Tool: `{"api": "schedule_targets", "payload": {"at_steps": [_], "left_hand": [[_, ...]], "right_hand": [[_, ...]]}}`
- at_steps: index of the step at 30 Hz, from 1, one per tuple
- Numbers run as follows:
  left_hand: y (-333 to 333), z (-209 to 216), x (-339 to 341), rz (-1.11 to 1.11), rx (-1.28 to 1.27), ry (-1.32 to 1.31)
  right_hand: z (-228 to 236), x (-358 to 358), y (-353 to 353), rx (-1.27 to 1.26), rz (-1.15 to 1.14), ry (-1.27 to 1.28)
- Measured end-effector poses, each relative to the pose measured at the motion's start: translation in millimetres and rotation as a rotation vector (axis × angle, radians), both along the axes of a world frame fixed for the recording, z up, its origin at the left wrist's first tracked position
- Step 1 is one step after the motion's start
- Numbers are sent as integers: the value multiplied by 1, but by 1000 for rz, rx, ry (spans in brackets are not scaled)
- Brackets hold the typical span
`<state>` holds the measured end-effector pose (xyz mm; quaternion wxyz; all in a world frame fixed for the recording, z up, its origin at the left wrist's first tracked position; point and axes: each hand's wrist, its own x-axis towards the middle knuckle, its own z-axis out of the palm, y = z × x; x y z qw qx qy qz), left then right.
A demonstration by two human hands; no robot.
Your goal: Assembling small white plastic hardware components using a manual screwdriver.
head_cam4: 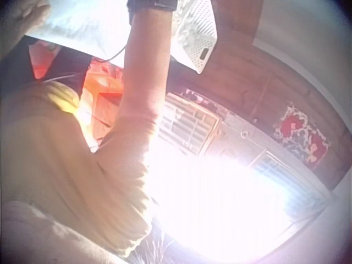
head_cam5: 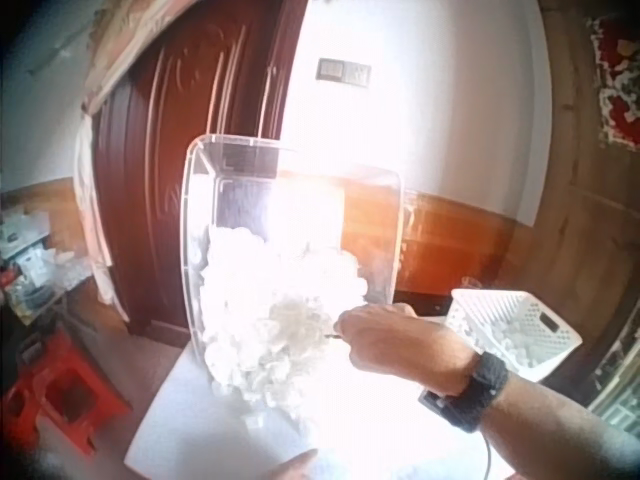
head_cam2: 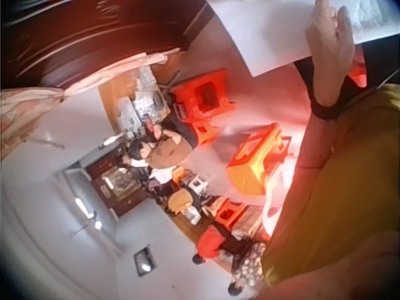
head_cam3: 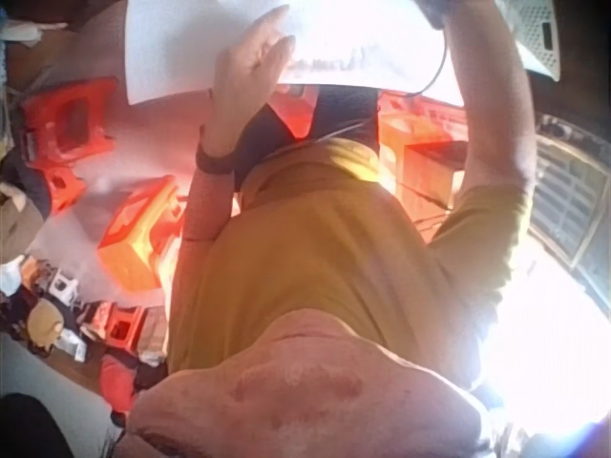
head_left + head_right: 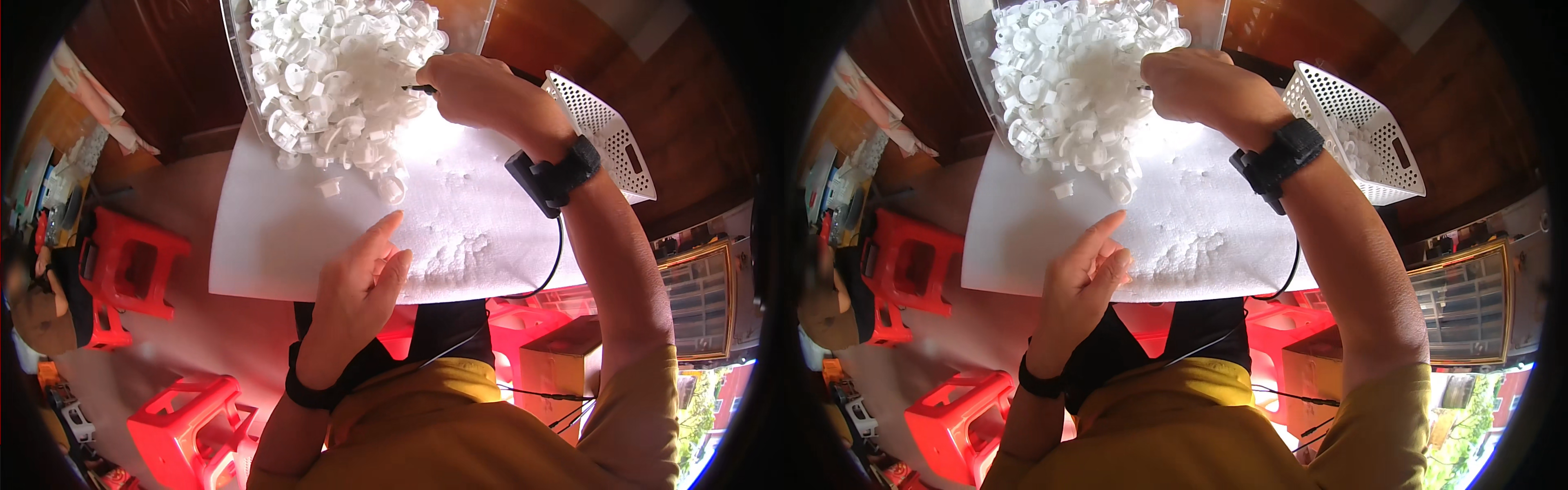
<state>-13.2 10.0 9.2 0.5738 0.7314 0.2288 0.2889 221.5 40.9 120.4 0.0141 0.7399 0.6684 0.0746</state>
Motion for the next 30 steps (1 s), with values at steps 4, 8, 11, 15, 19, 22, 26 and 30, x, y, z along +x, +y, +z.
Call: {"api": "schedule_targets", "payload": {"at_steps": [4, 8, 11, 15, 19, 22, 26, 30], "left_hand": [[-3, 3, 2, 47, -47, -50], [-2, -2, 4, 49, -61, -61], [-3, -4, 4, 64, -64, -63], [-4, -6, 7, 57, -80, -61], [-1, -7, 0, 35, -48, 41], [-2, 1, -2, 36, -67, 57], [-5, 3, -2, 42, -134, 61], [-7, 1, 0, 76, -142, -5]], "right_hand": [[0, 6, -22, -11, 55, 36], [10, -4, -47, -119, -103, 86], [1, 9, -65, 12, 34, 140], [0, -4, -76, 21, -159, 304], [-30, -40, -66, 96, -52, 414], [-48, -58, -57, -16, -16, 411], [-56, -63, -57, -39, -73, 427], [-40, -63, -75, -52, -81, 480]]}}
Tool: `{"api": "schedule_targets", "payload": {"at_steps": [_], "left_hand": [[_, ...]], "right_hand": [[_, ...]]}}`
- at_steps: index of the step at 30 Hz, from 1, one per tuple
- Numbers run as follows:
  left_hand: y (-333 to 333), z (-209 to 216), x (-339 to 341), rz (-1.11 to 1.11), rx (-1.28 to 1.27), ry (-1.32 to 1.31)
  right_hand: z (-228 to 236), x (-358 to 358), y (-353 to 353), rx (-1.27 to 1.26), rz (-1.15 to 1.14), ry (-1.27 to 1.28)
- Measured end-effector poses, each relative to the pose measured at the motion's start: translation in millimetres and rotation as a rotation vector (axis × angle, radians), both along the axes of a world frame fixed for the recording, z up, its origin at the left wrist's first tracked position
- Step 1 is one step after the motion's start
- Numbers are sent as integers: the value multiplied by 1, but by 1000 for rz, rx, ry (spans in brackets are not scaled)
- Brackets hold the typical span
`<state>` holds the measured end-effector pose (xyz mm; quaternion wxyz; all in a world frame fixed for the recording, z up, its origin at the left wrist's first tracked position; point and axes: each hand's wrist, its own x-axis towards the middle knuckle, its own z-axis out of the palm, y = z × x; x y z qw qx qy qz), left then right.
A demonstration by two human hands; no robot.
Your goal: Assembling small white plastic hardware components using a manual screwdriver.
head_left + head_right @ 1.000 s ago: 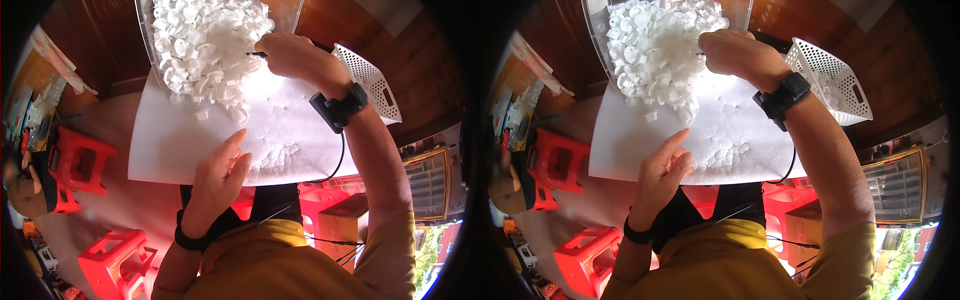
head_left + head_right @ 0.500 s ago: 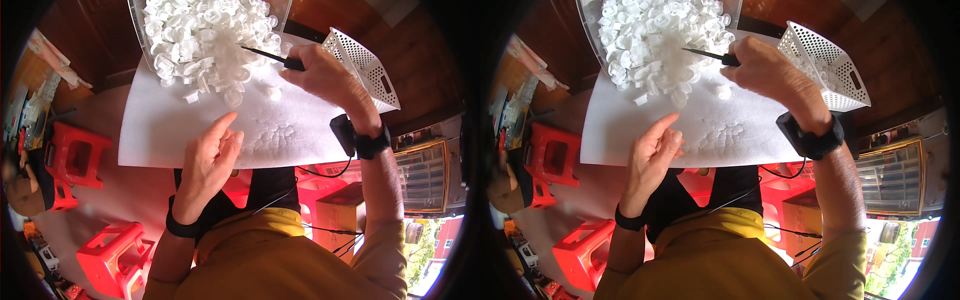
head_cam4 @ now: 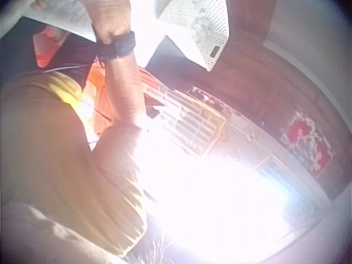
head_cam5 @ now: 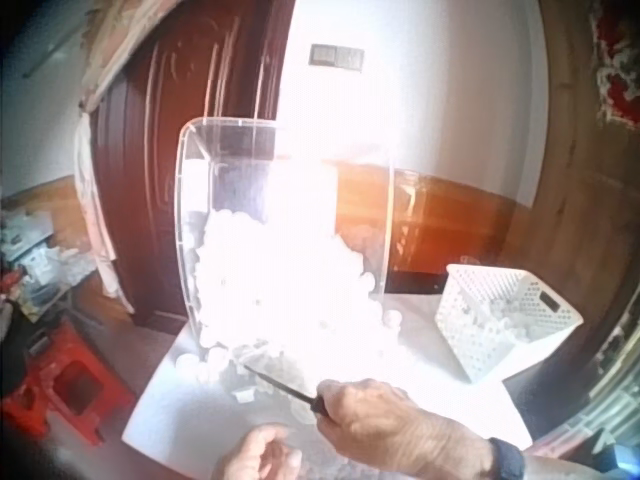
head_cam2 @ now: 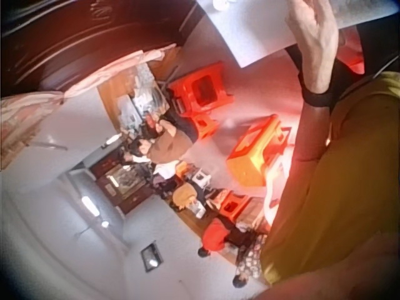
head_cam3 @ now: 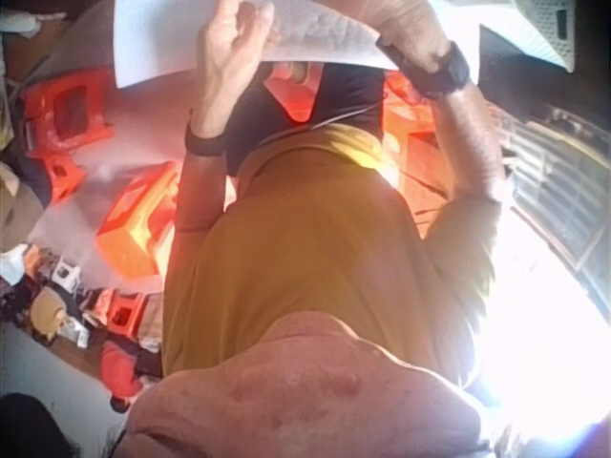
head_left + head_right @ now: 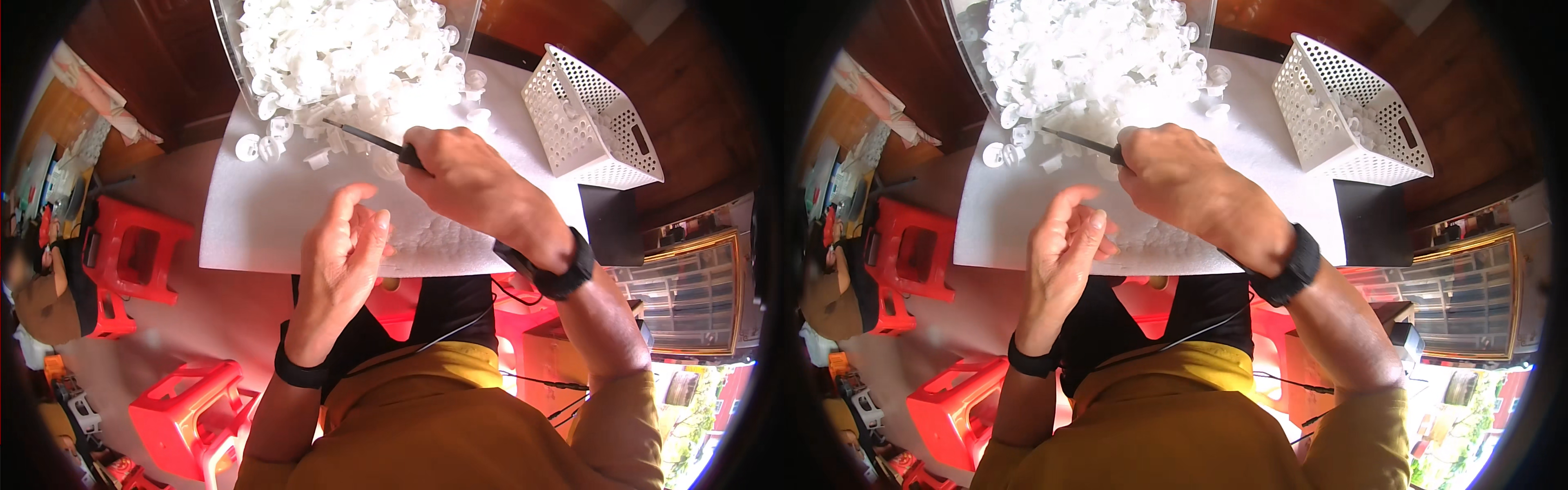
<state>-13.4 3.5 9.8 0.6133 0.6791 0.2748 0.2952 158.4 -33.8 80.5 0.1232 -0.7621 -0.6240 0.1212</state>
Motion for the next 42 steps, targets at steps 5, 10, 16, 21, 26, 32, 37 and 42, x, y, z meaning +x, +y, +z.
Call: {"api": "schedule_targets", "payload": {"at_steps": [5, 10, 16, 21, 26, 32, 37, 42], "left_hand": [[-7, 15, -5, 20, 37, -60], [-16, 23, 2, -108, 83, -280], [-16, 21, 1, -76, -9, -345], [-10, 23, -1, -61, -26, -191], [-7, 14, 3, -116, -95, -204], [-9, 16, 15, -76, -136, -168], [-6, 15, 21, -6, -87, -103], [-1, 14, 24, -5, -8, -47]], "right_hand": [[21, -8, -41, 129, -23, 423], [6, -25, -63, 120, -209, 1098], [-7, -27, -69, 103, -125, 1150], [-13, -13, -71, 199, -179, 1115], [-21, -7, -70, 237, -101, 1057], [-35, 4, -67, 252, -69, 1019], [-29, 6, -68, 135, -98, 1070], [-35, 8, -67, 135, -99, 1065]]}}
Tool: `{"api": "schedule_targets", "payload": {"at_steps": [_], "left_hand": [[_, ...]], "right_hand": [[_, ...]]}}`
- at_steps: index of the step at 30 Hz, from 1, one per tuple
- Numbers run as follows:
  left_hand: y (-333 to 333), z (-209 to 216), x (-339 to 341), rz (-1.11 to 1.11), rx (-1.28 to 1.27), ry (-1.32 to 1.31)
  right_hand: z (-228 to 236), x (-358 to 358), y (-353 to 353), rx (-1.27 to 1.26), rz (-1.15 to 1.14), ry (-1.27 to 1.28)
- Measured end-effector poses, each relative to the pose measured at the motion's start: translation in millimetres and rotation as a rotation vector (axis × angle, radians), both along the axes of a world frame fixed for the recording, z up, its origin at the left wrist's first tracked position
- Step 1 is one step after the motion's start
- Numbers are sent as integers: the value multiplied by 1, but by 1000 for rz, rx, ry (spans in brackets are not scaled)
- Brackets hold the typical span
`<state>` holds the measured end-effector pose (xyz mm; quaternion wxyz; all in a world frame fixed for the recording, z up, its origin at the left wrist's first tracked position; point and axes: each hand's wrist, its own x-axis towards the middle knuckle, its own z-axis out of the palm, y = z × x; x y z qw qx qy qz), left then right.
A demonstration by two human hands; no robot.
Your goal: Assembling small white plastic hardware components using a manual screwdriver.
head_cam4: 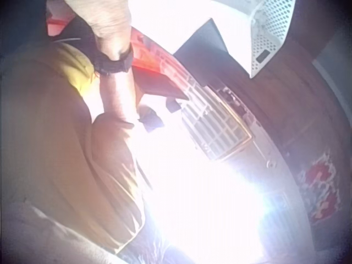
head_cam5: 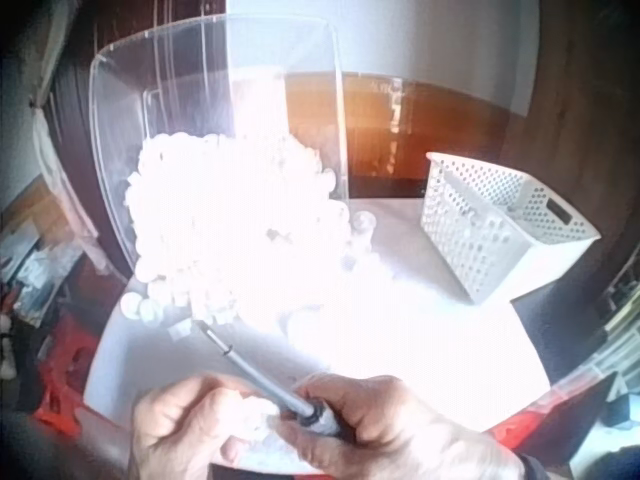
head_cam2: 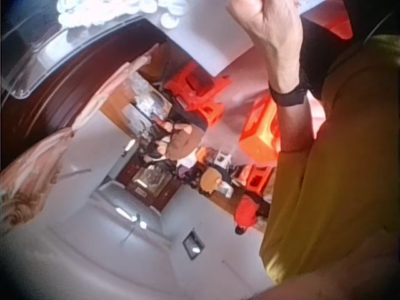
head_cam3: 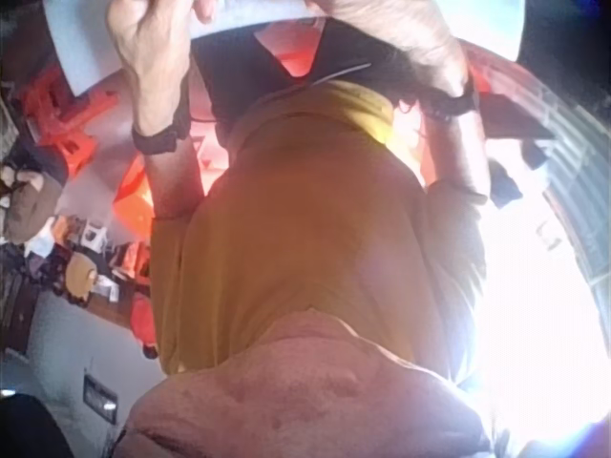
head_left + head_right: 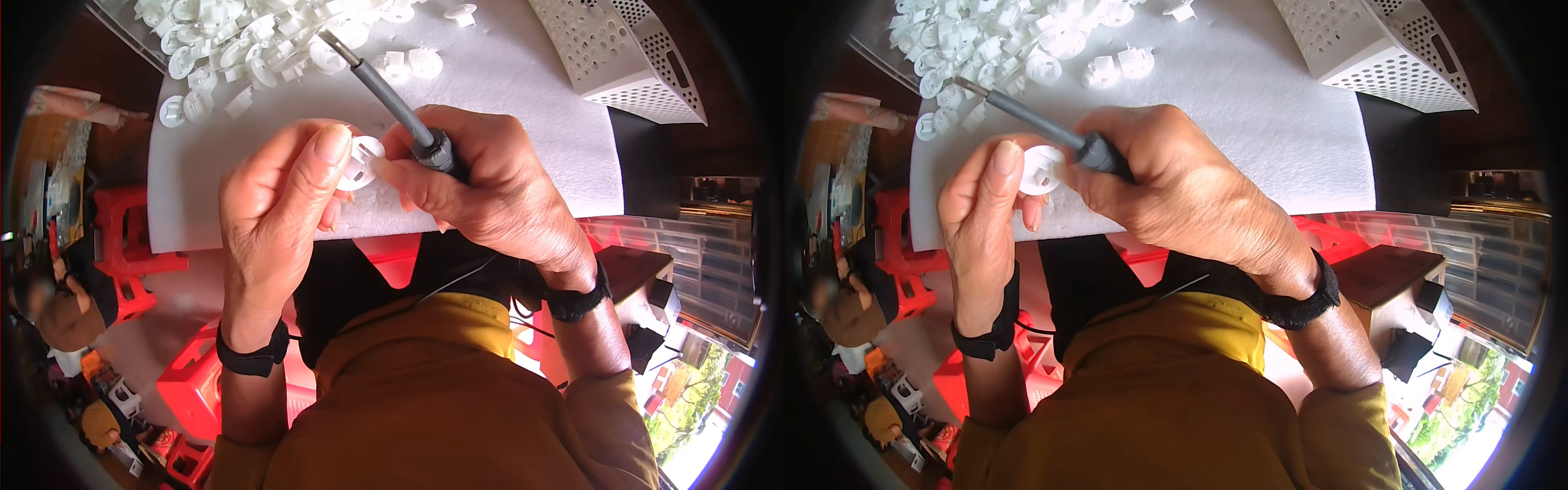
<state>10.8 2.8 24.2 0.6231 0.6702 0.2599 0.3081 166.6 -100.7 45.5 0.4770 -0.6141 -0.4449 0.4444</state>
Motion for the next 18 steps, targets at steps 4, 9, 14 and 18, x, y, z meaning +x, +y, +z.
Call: {"api": "schedule_targets", "payload": {"at_steps": [4, 9, 14, 18], "left_hand": [[-1, 0, 5, 32, 32, 9], [-2, -2, 6, 48, 54, 25], [-1, -5, 6, 40, 65, 48], [-2, -1, 7, 60, 31, 85]], "right_hand": [[-6, 3, 1, 38, 16, -67], [-10, 2, 2, 52, 31, -109], [-18, 1, 1, 109, 27, -199], [-24, 0, 2, 195, 26, -287]]}}
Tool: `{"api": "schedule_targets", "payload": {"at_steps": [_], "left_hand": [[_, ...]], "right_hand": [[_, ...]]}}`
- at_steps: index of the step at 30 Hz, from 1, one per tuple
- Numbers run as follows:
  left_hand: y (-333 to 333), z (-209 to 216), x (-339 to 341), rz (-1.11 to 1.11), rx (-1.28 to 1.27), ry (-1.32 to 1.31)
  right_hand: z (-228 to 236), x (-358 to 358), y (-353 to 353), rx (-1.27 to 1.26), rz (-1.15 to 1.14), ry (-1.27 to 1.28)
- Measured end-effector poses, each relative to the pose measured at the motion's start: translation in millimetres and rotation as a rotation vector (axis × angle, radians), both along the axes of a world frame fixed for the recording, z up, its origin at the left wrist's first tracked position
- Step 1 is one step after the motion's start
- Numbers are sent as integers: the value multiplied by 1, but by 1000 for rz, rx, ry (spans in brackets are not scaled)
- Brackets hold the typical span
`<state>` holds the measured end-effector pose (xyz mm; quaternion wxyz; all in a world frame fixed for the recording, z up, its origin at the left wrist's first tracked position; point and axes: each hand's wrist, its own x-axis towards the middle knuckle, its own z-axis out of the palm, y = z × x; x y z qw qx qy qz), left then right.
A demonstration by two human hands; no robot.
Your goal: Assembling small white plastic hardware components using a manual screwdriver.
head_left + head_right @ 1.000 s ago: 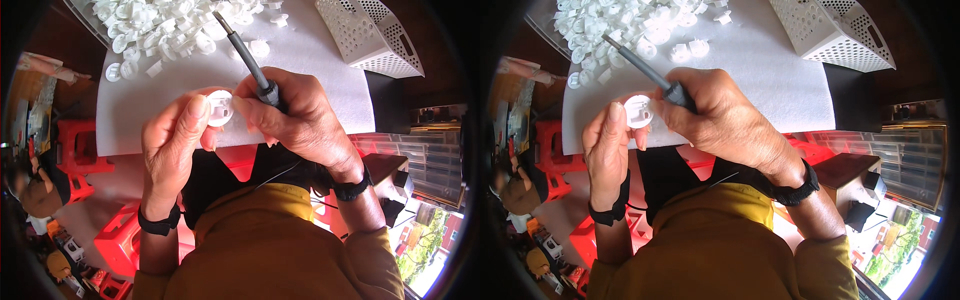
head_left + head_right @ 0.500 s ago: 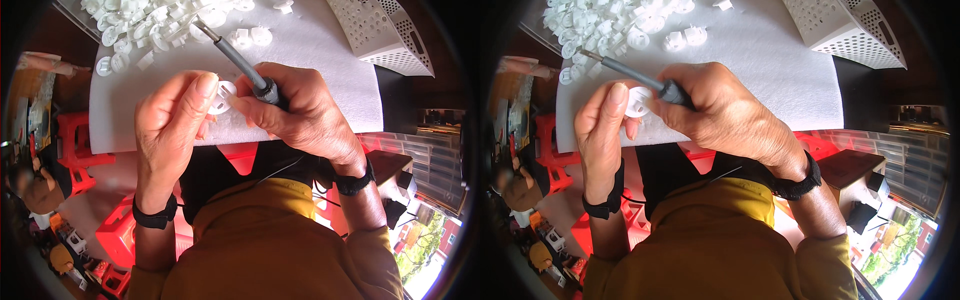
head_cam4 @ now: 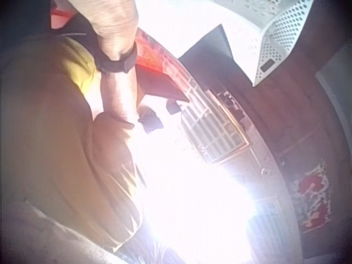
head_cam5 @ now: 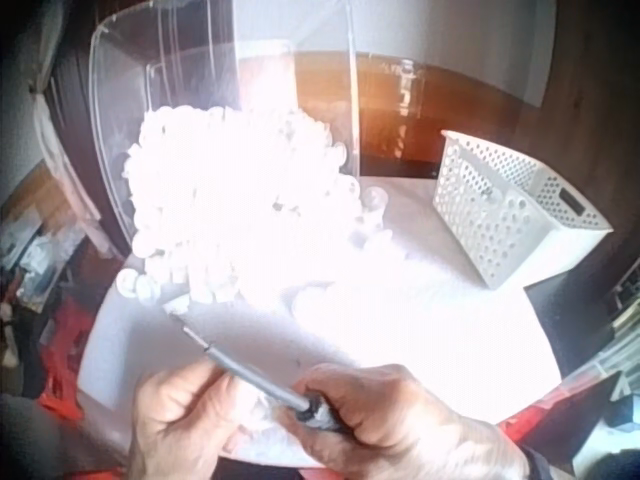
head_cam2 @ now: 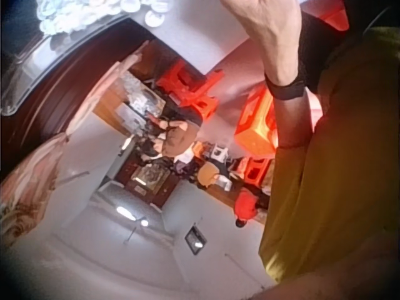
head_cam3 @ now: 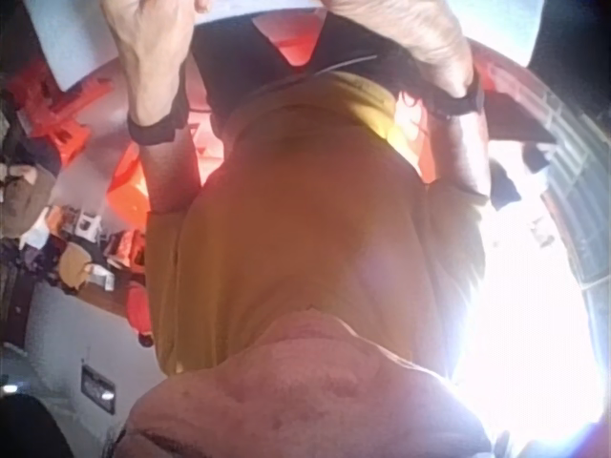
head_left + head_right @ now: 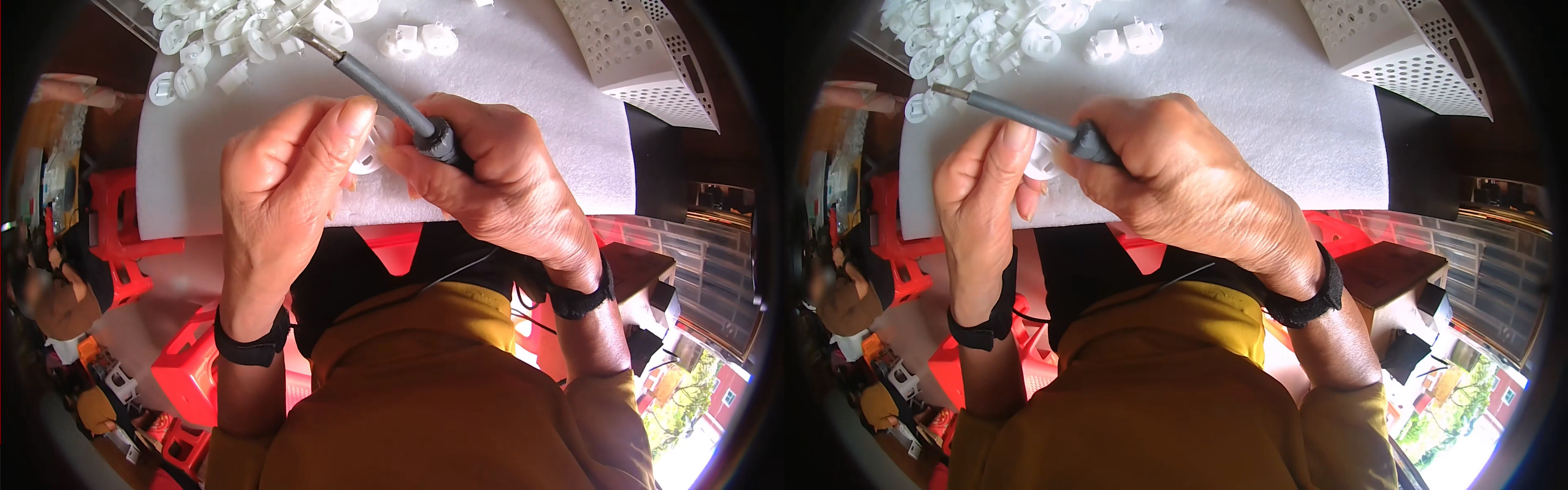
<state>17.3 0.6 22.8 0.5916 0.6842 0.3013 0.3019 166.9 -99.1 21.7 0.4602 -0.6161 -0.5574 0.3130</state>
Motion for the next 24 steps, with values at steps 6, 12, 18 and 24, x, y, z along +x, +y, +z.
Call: {"api": "schedule_targets", "payload": {"at_steps": [6, 12, 18, 24], "left_hand": [[0, -2, 2, 27, 55, -7], [0, -4, 1, 19, 80, -18], [2, -5, 1, -1, 84, -11], [2, -5, -1, -16, 90, 41]], "right_hand": [[-1, 1, 3, 35, 12, -146], [-5, 1, 2, 24, 4, -94], [7, 2, 2, -149, 30, 51], [1, 5, 2, -53, 58, -63]]}}
